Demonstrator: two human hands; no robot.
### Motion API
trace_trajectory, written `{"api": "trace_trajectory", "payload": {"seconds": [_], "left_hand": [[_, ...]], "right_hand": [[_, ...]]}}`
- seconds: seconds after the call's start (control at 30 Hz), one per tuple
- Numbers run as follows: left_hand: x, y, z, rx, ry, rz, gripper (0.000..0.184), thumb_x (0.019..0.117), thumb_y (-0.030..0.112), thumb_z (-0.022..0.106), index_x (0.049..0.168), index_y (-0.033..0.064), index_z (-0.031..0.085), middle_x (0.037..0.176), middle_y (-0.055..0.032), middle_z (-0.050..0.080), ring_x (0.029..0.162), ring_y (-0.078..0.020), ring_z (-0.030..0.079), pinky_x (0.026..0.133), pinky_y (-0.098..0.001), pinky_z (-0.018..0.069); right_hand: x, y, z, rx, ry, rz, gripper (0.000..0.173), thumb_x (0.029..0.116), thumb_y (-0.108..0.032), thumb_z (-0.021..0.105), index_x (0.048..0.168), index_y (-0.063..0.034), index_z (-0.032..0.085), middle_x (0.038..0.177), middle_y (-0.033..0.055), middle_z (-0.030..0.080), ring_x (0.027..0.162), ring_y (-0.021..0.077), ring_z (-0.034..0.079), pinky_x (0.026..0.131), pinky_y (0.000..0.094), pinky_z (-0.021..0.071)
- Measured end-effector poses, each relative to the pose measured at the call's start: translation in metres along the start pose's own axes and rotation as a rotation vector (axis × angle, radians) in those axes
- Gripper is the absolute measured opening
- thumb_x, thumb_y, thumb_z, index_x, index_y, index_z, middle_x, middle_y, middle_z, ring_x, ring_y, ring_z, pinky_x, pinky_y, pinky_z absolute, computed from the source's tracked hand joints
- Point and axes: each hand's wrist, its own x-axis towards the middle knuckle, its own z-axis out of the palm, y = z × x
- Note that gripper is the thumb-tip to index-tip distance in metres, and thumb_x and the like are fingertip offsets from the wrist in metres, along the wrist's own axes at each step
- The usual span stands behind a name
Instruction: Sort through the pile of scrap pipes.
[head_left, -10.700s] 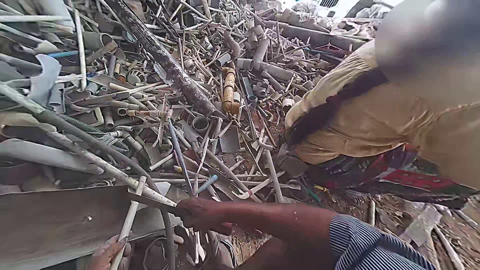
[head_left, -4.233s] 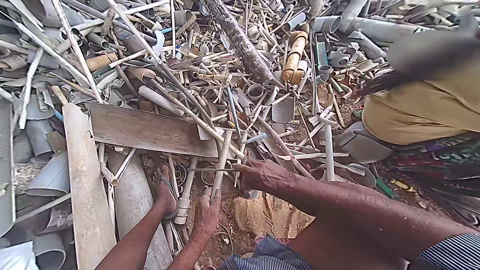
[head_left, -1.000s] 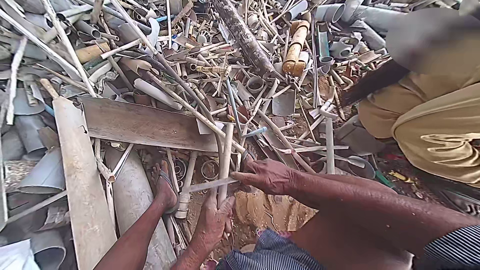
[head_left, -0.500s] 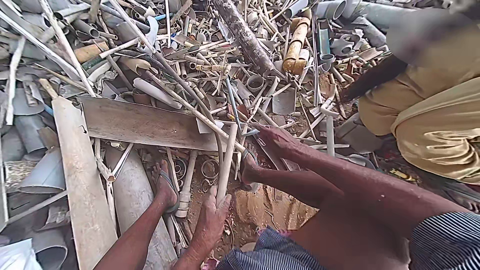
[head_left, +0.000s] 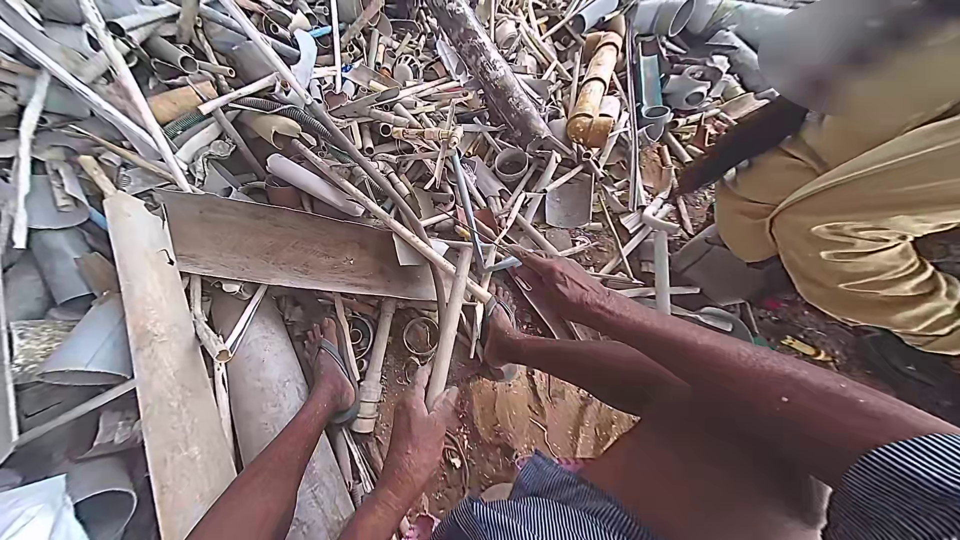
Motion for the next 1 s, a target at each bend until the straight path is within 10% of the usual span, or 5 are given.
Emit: {"api": "trace_trajectory", "payload": {"seconds": [0.2, 0.37, 0.5, 0.77, 1.0], "left_hand": [[-0.007, 0.005, 0.000, 0.191, 0.140, 0.164, 0.041, 0.1050, 0.016, 0.056, 0.140, -0.0059, 0.056, 0.116, -0.0246, 0.069, 0.103, -0.0324, 0.069, 0.096, -0.0473, 0.0517], [-0.003, -0.003, -0.009, 0.366, 0.218, 0.184, 0.042, 0.1010, 0.016, 0.064, 0.138, -0.0027, 0.060, 0.126, -0.0249, 0.068, 0.114, -0.0396, 0.067, 0.102, -0.0544, 0.0486], [0.001, -0.008, -0.013, 0.521, 0.345, 0.351, 0.035, 0.0939, 0.011, 0.072, 0.127, -0.0007, 0.070, 0.114, -0.0241, 0.072, 0.107, -0.0435, 0.069, 0.094, -0.0582, 0.0526], [0.016, -0.012, -0.039, 0.735, 0.758, 0.736, 0.015, 0.0797, 0.004, 0.078, 0.095, 0.0031, 0.079, 0.090, -0.0166, 0.075, 0.080, -0.0384, 0.070, 0.084, -0.0651, 0.0437], [0.026, -0.005, -0.052, 0.729, 0.898, 0.857, 0.015, 0.0857, 0.002, 0.066, 0.091, 0.0044, 0.079, 0.090, -0.0154, 0.075, 0.084, -0.0381, 0.070, 0.090, -0.0638, 0.0408]], "right_hand": [[-0.032, -0.038, 0.027, -0.087, -0.202, -0.474, 0.051, 0.1009, -0.017, 0.058, 0.151, -0.0200, 0.051, 0.094, 0.0242, 0.065, 0.073, 0.0425, 0.067, 0.061, 0.0565, 0.0534], [0.014, 0.029, 0.011, -0.020, 0.011, 0.158, 0.037, 0.1111, -0.024, 0.040, 0.140, -0.0108, 0.058, 0.105, 0.0222, 0.070, 0.099, 0.0408, 0.069, 0.086, 0.0596, 0.0531], [0.002, 0.021, -0.016, 0.190, 0.303, 0.193, 0.034, 0.1038, -0.018, 0.061, 0.133, -0.0002, 0.059, 0.093, 0.0211, 0.066, 0.080, 0.0348, 0.064, 0.075, 0.0549, 0.0505], [-0.003, -0.006, -0.022, 0.637, -0.121, 0.021, 0.017, 0.1073, -0.015, 0.049, 0.110, -0.0031, 0.062, 0.078, -0.0007, 0.062, 0.063, 0.0021, 0.058, 0.060, 0.0182, 0.0486], [-0.018, -0.029, -0.021, 1.024, -0.253, 0.164, 0.014, 0.0950, -0.004, 0.065, 0.108, -0.0062, 0.060, 0.078, 0.0023, 0.069, 0.048, 0.0053, 0.057, 0.042, 0.0164, 0.0448]]}}
